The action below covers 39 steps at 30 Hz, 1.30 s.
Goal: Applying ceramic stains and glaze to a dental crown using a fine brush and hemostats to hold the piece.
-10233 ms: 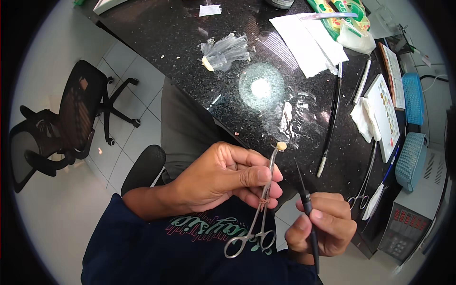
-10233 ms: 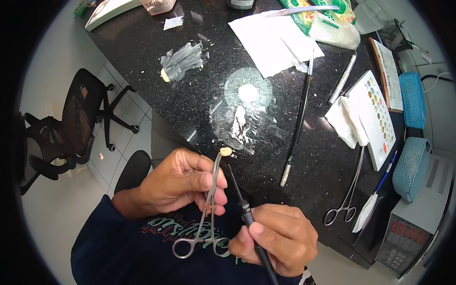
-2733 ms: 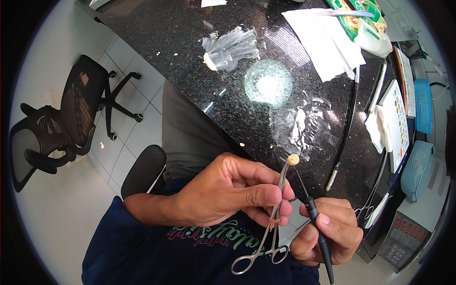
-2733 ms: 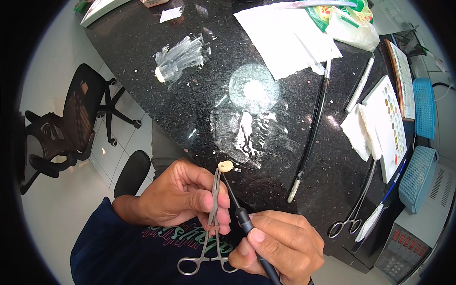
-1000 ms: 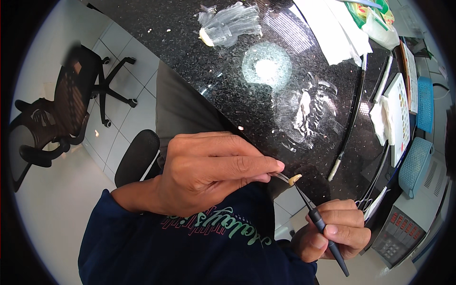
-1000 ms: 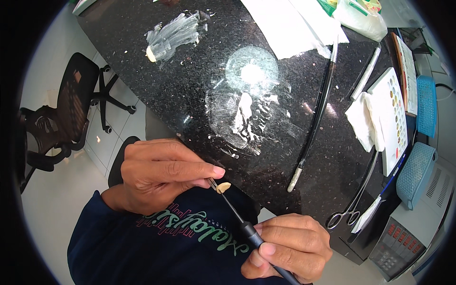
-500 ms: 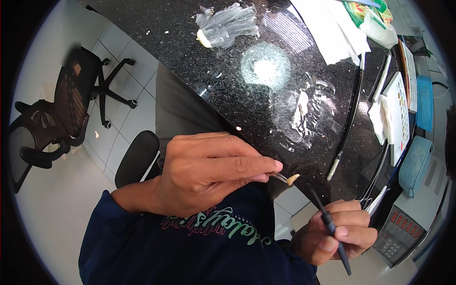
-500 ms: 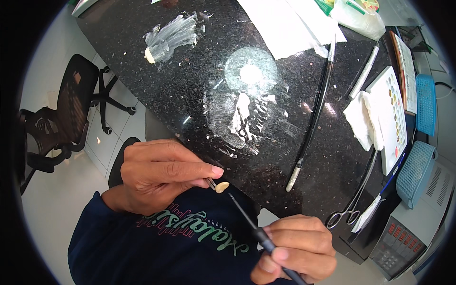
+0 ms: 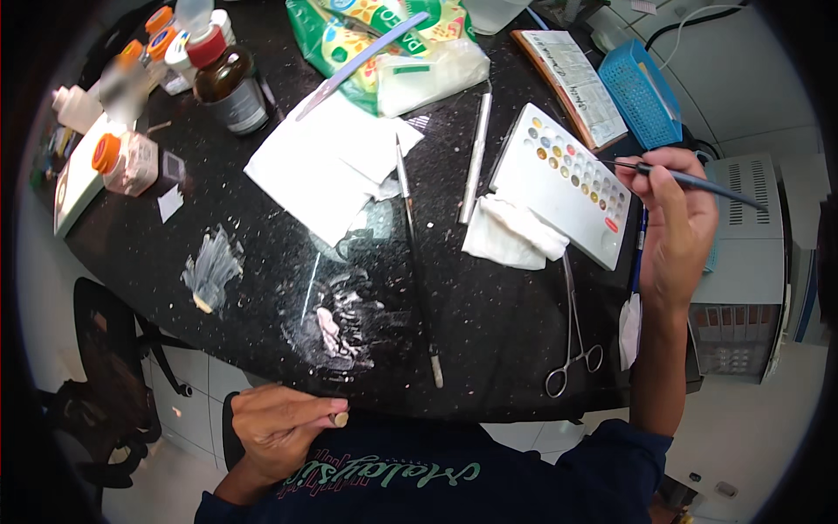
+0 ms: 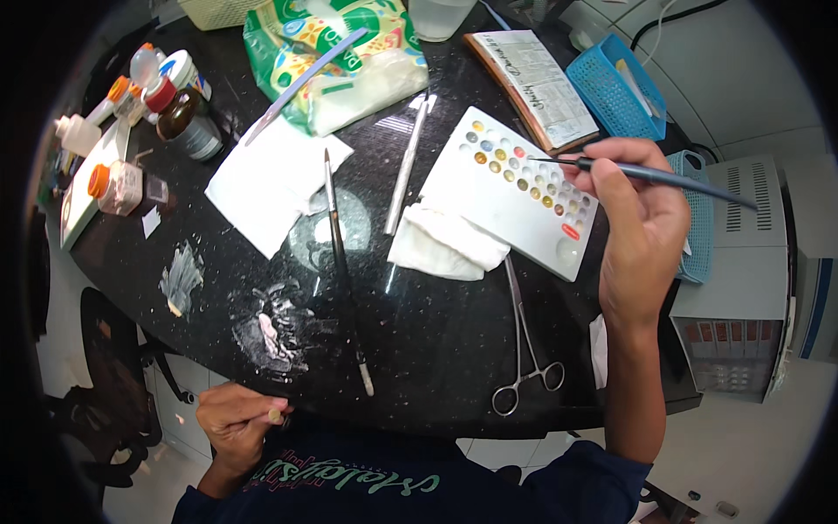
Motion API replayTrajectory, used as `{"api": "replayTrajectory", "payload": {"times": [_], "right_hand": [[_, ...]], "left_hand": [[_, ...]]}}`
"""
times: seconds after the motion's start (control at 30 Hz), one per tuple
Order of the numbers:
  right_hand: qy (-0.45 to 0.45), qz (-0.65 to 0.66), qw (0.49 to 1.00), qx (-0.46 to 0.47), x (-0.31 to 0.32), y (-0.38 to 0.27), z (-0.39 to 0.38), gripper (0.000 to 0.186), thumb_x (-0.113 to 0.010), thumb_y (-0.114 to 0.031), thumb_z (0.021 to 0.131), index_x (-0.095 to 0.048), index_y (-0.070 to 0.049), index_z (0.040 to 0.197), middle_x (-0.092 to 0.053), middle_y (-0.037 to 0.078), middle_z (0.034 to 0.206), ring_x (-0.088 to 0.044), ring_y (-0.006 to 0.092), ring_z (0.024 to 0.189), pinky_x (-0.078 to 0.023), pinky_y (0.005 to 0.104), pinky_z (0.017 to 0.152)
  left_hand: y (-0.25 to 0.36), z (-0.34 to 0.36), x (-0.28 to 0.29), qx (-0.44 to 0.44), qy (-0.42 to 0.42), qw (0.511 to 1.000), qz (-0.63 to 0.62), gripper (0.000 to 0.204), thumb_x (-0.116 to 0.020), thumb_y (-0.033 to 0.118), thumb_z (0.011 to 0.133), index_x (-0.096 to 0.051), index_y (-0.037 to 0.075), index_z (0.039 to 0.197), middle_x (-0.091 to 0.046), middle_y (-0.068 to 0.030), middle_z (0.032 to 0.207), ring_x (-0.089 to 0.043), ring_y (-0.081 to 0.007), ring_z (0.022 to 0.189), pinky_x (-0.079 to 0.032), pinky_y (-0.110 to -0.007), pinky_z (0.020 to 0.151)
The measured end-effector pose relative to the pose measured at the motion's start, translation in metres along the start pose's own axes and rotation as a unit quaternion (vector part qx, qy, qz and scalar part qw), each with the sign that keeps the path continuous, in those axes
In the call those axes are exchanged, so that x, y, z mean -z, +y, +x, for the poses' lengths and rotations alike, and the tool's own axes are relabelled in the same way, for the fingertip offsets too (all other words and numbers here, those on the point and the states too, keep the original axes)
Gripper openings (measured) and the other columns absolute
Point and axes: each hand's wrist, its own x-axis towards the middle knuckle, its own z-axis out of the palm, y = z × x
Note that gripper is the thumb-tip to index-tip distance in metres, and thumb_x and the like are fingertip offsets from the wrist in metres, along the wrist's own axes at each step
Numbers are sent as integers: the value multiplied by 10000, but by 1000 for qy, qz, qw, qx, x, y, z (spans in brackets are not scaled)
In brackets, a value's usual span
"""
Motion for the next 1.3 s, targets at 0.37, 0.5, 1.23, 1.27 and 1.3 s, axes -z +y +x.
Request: {"api": "replayTrajectory", "payload": {"times": [0.37,0.5,1.23,1.27,1.3], "right_hand": [[-103,-43,993,-35,-12,28,43,93,-528,-7,821,-554,50,890,-635,183,895,-615,107,763,-515,228,720],[-129,-34,990,-36,-14,27,48,89,-528,-2,814,-554,51,881,-633,180,878,-620,110,743,-523,234,706],[-162,-59,985,-24,-16,28,51,83,-541,-18,830,-568,54,863,-605,123,846,-622,107,745,-537,220,698],[-160,-57,985,-29,-16,28,51,83,-541,-16,828,-569,54,864,-604,122,846,-622,108,745,-537,219,699],[-160,-57,985,-28,-17,27,51,83,-541,-16,828,-569,54,864,-604,122,846,-622,108,745,-537,219,699]], "left_hand": [[-2,-12,-1,62,34,997,33,133,-783,209,684,-721,93,695,-623,-22,547,-551,-80,440,-362,-193,430],[6,-8,6,32,53,995,83,147,-798,232,665,-722,107,687,-614,-4,527,-526,-67,420,-333,-200,417],[14,3,2,42,-14,998,39,101,-736,70,662,-712,21,747,-651,-88,639,-590,-205,519,-447,-291,502],[15,5,1,32,-6,999,30,103,-738,75,663,-713,23,747,-651,-88,638,-590,-204,520,-446,-291,501],[15,6,1,22,2,1000,22,104,-740,81,663,-714,25,747,-650,-88,637,-590,-203,521,-444,-291,500]]}}
